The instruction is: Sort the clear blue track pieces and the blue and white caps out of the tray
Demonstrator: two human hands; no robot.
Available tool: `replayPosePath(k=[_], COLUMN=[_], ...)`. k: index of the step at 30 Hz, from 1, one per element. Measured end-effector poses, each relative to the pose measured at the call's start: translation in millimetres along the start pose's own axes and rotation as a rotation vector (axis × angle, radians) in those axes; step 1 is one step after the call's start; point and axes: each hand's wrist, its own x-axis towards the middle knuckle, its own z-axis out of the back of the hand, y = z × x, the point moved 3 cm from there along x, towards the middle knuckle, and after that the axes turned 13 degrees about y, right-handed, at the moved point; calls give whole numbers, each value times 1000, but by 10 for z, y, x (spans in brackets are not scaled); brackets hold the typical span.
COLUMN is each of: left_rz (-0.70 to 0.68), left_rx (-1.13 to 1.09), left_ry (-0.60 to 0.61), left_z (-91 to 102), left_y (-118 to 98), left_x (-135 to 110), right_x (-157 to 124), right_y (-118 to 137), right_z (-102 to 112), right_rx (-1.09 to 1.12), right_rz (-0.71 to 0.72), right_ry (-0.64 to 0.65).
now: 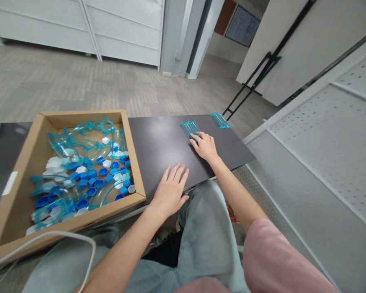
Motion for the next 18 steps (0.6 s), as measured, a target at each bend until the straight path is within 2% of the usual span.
replayPosePath(k=[9, 14, 18], left_rz=[7, 4, 10], left_rx=[-133, -160, -154], left_ry=[58, 76, 91], left_z=[-79, -97, -119], left_y=[7, 13, 12], left_x=[5, 13, 22], right_x=[726, 859, 872], right_y=[-888, -1346, -1486], right_z=[160, 90, -13], right_rx=[-51, 25, 90], right_rz=[-254, -354, -359], right_ry=[58, 64, 45])
